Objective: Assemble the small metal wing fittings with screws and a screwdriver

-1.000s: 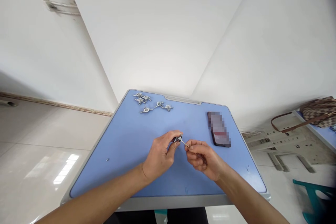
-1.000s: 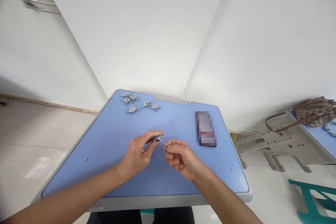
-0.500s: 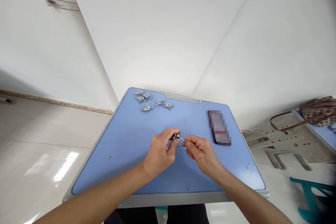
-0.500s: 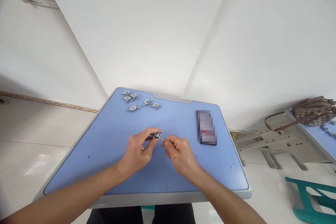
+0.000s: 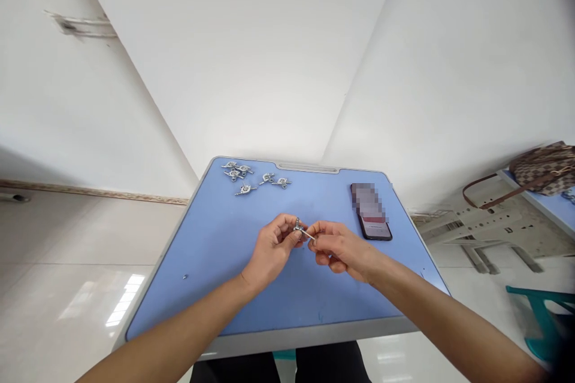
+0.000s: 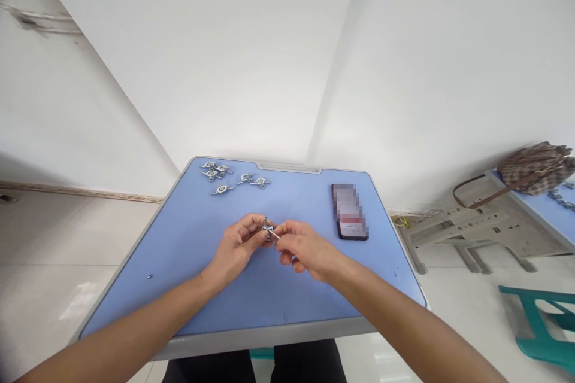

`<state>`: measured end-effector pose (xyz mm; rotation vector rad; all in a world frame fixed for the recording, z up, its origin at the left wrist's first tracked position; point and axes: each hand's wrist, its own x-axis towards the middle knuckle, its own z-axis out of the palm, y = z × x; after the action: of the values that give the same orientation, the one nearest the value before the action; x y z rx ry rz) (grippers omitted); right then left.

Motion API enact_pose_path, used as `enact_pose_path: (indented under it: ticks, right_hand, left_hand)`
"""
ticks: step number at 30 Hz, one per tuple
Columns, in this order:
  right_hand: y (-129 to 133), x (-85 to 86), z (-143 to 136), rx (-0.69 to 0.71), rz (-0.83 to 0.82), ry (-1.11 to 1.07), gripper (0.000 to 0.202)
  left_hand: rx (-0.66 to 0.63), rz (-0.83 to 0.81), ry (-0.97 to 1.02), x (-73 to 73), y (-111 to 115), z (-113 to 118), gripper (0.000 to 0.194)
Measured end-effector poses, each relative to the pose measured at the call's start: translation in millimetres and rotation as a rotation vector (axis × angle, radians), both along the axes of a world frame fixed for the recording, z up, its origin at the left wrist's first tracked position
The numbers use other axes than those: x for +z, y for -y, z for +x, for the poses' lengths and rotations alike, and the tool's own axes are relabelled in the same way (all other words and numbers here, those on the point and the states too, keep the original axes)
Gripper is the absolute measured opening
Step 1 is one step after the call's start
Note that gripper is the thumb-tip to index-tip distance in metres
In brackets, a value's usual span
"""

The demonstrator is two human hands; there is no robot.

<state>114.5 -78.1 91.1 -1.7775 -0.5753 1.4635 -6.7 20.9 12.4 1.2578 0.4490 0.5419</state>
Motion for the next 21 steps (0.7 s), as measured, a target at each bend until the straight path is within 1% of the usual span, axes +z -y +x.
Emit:
enact_pose_path:
  ticks: [1, 3, 5, 6, 8, 9, 11, 13, 14, 16, 18, 21]
  right_hand:
    - [-1, 1.9, -2, 0.061, 0.011, 0.182, 0.010]
    - [-1, 3.4, -5, 0.218, 0.056, 0.635, 0.008]
    - [0, 1.9, -8, 0.367, 0.078, 1.100, 0.016]
    - [0, 0.1, -10, 0.425, 0.078, 1.290, 0.021]
    - [2, -5.4, -12, 0.499, 0.090, 1.554, 0.027]
    - [3, -8.9, -13, 0.517, 0.111, 1.628, 0.029]
    - [5, -16.0, -13, 0.524, 0.164, 1.686, 0.028]
    - [7, -21.0, -11, 0.502, 0.179, 1.635, 0.027]
    - [7, -22.1, -10, 0.479, 0.181, 1.570, 0.028]
    - [6, -20.7, -7, 0.401, 0.189, 1.348, 0.032]
    - [3, -16.2, -3, 0.298, 0.181, 0.957, 0.031]
    - [-1, -10.3, 7, 0.159, 0.052, 0.193, 0.026]
  left_hand:
    - [-0.008, -0.053, -0.007, -0.3, -1, 1, 0.018]
    - [-0.012, -0.107, -0.024, -1.2, -2, 2, 0.024]
    - [-0.003, -0.122, -0.029, -1.9, -3, 3, 0.026]
    - [0.004, -0.124, -0.027, -2.2, -3, 3, 0.027]
    - [0.022, -0.122, -0.014, -2.7, -2, 3, 0.026]
    - [0.034, -0.112, -0.005, -3.0, -2, 3, 0.025]
    - [0.061, -0.062, 0.014, -3.9, 0, 3, 0.020]
    - [0.093, 0.036, 0.014, -5.3, 1, 1, 0.013]
    - [0.110, 0.103, 0.003, -6.0, 2, 0, 0.010]
    - [0.144, 0.251, -0.026, -7.0, 3, -2, 0.008]
    - [0.171, 0.395, -0.035, -7.3, 3, -5, 0.012]
    - [0.197, 0.558, 0.015, -7.3, 3, -8, 0.018]
